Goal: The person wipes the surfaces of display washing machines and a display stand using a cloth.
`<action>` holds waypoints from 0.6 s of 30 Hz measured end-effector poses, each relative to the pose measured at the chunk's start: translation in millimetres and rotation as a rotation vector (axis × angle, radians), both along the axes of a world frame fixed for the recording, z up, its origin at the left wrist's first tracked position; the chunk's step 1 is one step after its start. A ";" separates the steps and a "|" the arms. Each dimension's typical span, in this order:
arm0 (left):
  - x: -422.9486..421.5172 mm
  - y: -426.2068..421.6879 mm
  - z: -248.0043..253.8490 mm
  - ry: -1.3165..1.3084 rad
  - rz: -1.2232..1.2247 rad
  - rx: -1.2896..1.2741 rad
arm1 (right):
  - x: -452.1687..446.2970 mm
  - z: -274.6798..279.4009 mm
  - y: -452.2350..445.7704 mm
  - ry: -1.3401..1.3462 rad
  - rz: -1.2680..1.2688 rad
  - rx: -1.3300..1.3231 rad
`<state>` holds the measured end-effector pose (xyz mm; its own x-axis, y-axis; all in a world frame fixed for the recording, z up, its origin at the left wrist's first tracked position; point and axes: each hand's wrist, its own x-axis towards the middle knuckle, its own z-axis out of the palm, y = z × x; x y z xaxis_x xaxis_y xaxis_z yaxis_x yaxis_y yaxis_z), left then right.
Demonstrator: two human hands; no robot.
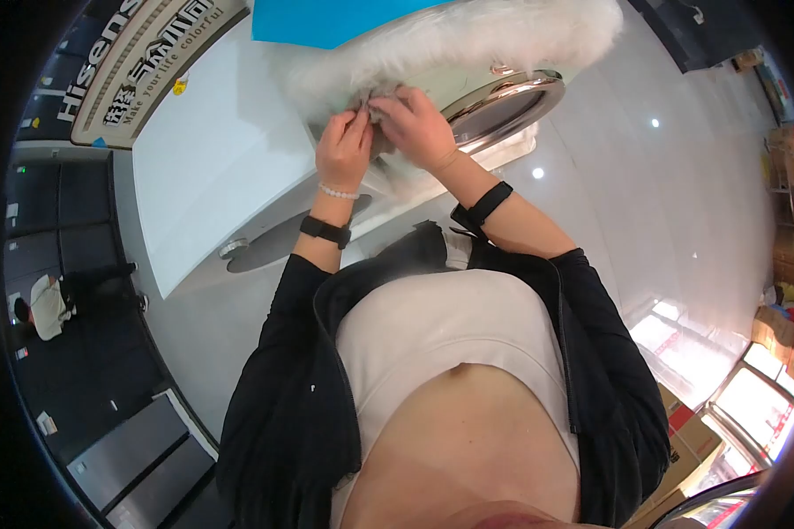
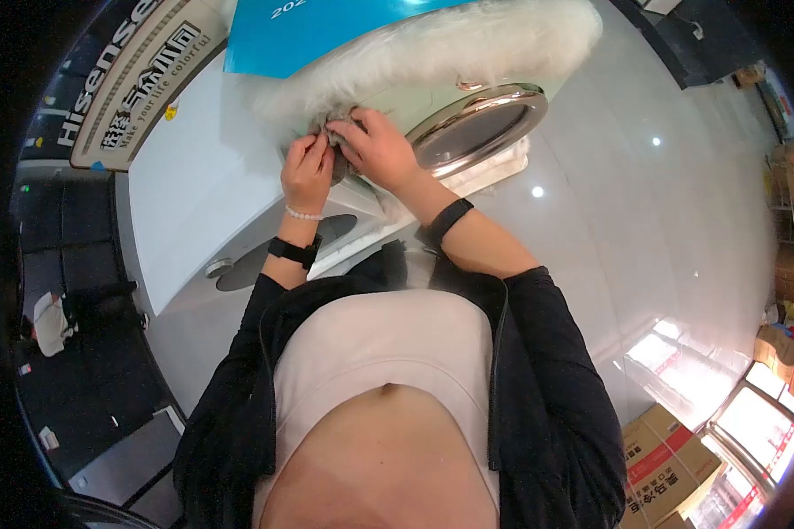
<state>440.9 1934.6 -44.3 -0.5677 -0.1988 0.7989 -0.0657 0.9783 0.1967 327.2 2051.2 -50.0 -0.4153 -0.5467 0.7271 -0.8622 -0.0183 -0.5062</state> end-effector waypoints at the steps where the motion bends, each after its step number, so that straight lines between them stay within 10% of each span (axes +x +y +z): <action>1: 1.5 2.9 -5.0 -0.050 0.010 -0.001 | -0.8 -4.7 6.5 -0.011 0.044 0.045; 18: -12.5 86.6 -23.8 -0.368 0.311 0.503 | -58.2 -30.3 68.4 -0.374 0.457 0.421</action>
<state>428.4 2021.2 -68.1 -0.6405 -0.6916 0.3338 -0.4771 0.6989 0.5328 269.0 2119.7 -80.4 -0.2579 -0.9273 0.2713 -0.5830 -0.0746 -0.8090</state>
